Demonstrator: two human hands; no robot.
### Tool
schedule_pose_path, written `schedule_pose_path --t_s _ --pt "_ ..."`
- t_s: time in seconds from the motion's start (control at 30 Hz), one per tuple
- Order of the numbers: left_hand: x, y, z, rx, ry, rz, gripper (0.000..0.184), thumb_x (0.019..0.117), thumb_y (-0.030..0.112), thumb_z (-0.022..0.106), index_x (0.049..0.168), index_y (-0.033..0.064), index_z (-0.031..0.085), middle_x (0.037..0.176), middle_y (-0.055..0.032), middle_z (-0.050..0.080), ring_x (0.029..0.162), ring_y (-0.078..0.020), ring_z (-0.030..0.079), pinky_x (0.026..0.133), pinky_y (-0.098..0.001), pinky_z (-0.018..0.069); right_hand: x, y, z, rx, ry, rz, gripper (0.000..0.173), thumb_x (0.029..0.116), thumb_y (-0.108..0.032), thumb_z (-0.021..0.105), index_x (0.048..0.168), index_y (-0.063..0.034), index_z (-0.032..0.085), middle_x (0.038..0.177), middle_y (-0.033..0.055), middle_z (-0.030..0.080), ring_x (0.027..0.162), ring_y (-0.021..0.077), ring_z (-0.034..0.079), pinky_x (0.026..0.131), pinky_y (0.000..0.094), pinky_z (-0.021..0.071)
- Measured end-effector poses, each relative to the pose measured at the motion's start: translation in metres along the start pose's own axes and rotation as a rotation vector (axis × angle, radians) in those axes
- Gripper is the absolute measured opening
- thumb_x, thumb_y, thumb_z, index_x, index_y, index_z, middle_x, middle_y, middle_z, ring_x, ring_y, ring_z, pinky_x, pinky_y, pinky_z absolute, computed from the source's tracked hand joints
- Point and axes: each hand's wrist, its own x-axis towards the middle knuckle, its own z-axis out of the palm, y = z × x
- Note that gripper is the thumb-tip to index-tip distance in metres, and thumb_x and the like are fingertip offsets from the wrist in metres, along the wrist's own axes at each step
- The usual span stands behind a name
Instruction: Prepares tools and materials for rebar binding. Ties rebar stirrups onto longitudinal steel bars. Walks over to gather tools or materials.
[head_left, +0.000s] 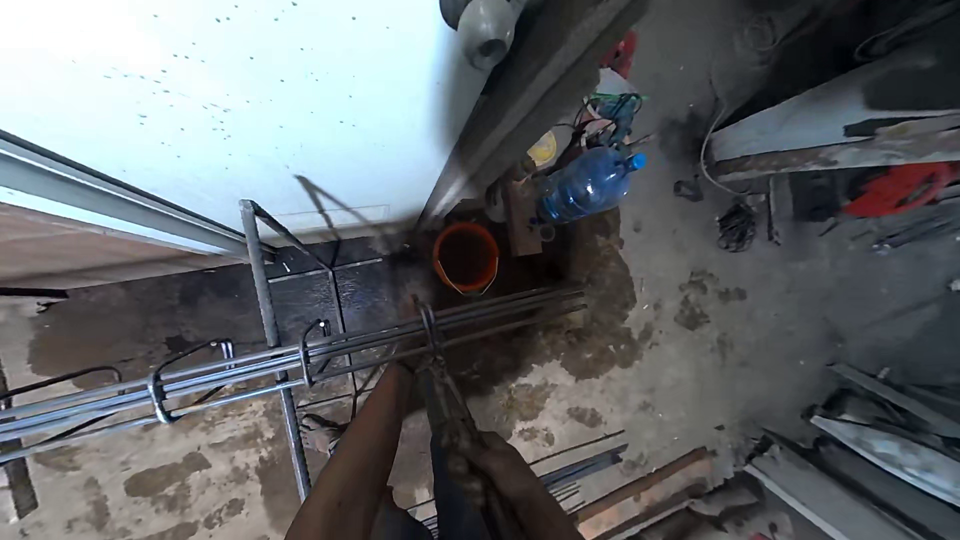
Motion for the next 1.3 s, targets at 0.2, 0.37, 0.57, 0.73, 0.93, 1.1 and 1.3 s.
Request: schedule_pose_path --t_s 0.2,0.37,0.57,0.73,0.93,1.1,1.3 --pt "0.003 -0.002 -0.003 -0.056 0.113 0.111 0.040 0.1067 0.010 0.051 0.143 -0.0081 0.050 0.145 -0.0264 0.054 0.138 -0.0320 0.050 0.117 -0.0411 0.0366 -0.015 -0.014 0.008 -0.739 0.334 0.098 0.076 0.0785 -0.035 0.086 0.141 -0.0110 0.051 0.095 0.0115 0.068 0.079 0.0236 0.067 0.076 0.0448 0.0578" --pt "0.011 -0.002 -0.003 -0.013 0.214 0.190 0.046 0.1042 0.013 0.056 0.145 -0.0068 0.047 0.146 -0.0278 0.052 0.139 -0.0353 0.049 0.117 -0.0452 0.0377 -0.033 0.001 0.056 -1.620 0.829 0.022 0.070 0.0938 -0.021 0.068 0.156 -0.0034 0.041 0.125 0.0253 0.064 0.100 0.0399 0.070 0.080 0.0509 0.0595" --pt "0.007 0.000 0.004 -0.121 0.085 0.020 0.041 0.1080 0.012 0.049 0.144 -0.0077 0.049 0.147 -0.0259 0.052 0.139 -0.0312 0.049 0.117 -0.0407 0.0358 -0.005 0.013 0.045 -1.375 0.637 0.282 0.059 0.1072 -0.031 0.048 0.159 -0.0088 0.033 0.138 0.0241 0.059 0.106 0.0378 0.071 0.088 0.0506 0.0591" --pt "-0.005 0.005 -0.009 0.047 -0.100 -0.053 0.039 0.1076 0.011 0.050 0.142 -0.0073 0.052 0.144 -0.0257 0.055 0.137 -0.0321 0.051 0.117 -0.0409 0.0368 0.021 0.039 0.015 -1.197 0.621 0.088 0.057 0.1061 -0.031 0.052 0.157 -0.0082 0.040 0.137 0.0204 0.062 0.117 0.0342 0.068 0.100 0.0490 0.0546" --pt "-0.007 0.003 -0.001 -0.085 -0.019 -0.043 0.035 0.1082 0.009 0.047 0.137 -0.0090 0.054 0.136 -0.0258 0.059 0.126 -0.0275 0.057 0.110 -0.0371 0.0415 -0.017 0.021 0.016 -0.051 0.076 0.008 0.027 0.1076 -0.029 0.045 0.125 -0.0110 0.055 0.067 -0.0056 0.050 0.047 0.0025 0.044 0.043 0.0186 0.0413" --pt "0.005 0.011 -0.001 -0.075 0.163 0.009 0.039 0.1069 0.013 0.052 0.141 -0.0057 0.051 0.141 -0.0276 0.056 0.132 -0.0358 0.054 0.112 -0.0463 0.0421 -0.020 0.015 0.004 -0.247 0.149 0.028 0.045 0.0913 -0.027 0.074 0.132 -0.0110 0.062 0.079 0.0017 0.066 0.064 0.0107 0.062 0.063 0.0297 0.0562" --pt "-0.001 -0.001 -0.003 -0.120 -0.026 -0.022 0.035 0.1081 0.009 0.047 0.138 -0.0085 0.054 0.137 -0.0241 0.059 0.125 -0.0253 0.057 0.109 -0.0337 0.0429 -0.037 0.022 0.054 -1.676 0.940 -0.175 0.075 0.0831 -0.016 0.078 0.150 -0.0016 0.048 0.119 0.0253 0.066 0.085 0.0366 0.073 0.068 0.0480 0.0613"
